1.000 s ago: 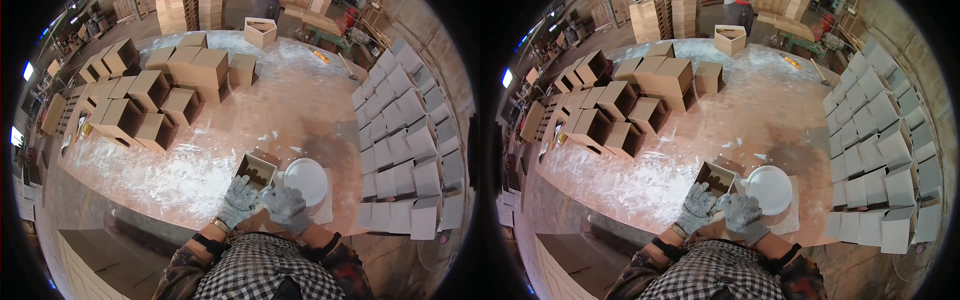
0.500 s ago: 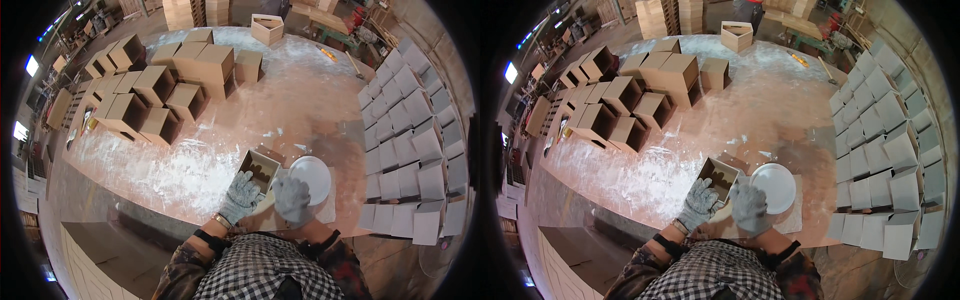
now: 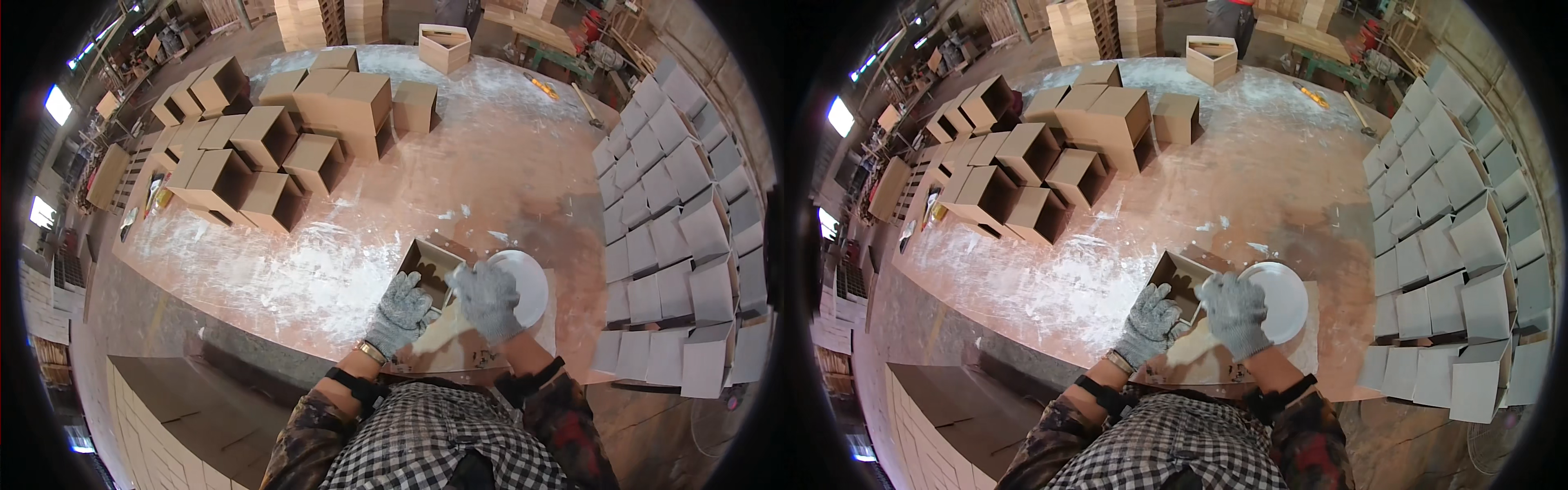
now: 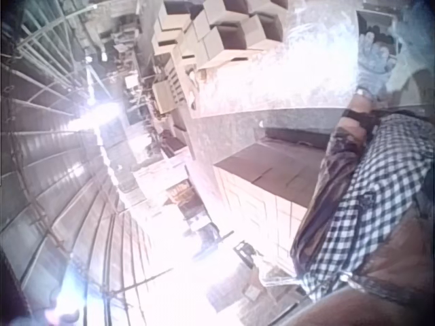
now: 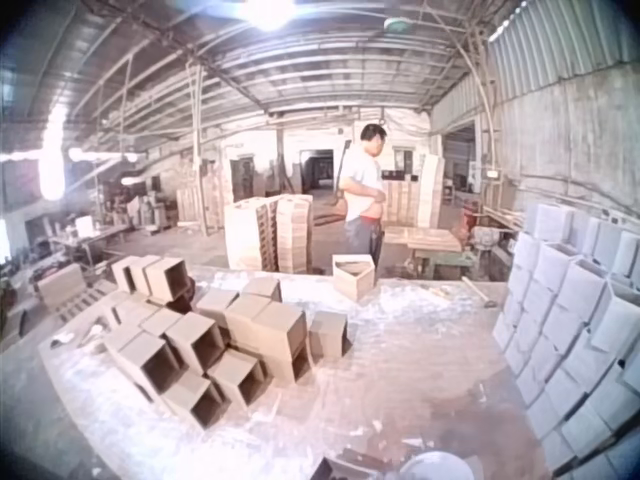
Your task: The person paints the exterior of small wooden boxes white using a cloth dipped in a container of white paint. They rotate each box to cover all sides and place finished boxes into a stack on the right side of the table.
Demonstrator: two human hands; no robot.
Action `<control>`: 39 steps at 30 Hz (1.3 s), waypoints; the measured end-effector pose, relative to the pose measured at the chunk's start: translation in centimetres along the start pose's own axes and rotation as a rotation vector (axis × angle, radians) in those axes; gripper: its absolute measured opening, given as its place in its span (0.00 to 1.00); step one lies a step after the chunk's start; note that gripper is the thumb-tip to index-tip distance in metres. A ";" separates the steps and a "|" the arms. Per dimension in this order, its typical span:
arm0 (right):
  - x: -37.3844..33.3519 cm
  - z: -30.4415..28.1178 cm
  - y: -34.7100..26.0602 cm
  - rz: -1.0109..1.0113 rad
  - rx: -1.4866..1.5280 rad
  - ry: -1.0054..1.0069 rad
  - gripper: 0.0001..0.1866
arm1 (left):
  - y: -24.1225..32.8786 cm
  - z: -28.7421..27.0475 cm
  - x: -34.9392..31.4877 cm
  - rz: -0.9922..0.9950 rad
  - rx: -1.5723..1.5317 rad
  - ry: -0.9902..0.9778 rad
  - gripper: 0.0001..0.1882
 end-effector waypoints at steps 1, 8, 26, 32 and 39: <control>-0.9 -0.9 -1.5 -0.012 -0.047 -0.102 0.11 | -0.1 0.1 -0.2 -0.015 0.007 -0.022 0.15; -0.9 -2.9 -4.3 0.043 -0.063 -0.267 0.09 | -0.3 -0.4 -0.5 -0.017 -0.007 -0.033 0.14; 1.9 -2.7 -4.4 0.197 -0.052 -0.505 0.10 | -1.2 0.7 -0.5 0.120 -0.040 0.021 0.11; 3.9 1.4 -1.0 0.328 -0.147 -0.214 0.10 | -2.1 1.8 -1.6 0.131 -0.110 0.099 0.14; 0.5 -3.4 -7.6 0.633 -0.138 -0.034 0.16 | -1.8 4.7 -1.9 0.175 -0.067 0.271 0.16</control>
Point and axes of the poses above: each hand's wrist, its own x-axis towards the middle knuckle, its own z-axis out of the palm, y = z × x, the point moved 1 cm from there along x, towards the middle knuckle, and after that the axes turned 12 degrees about y, right-handed, at the moved point
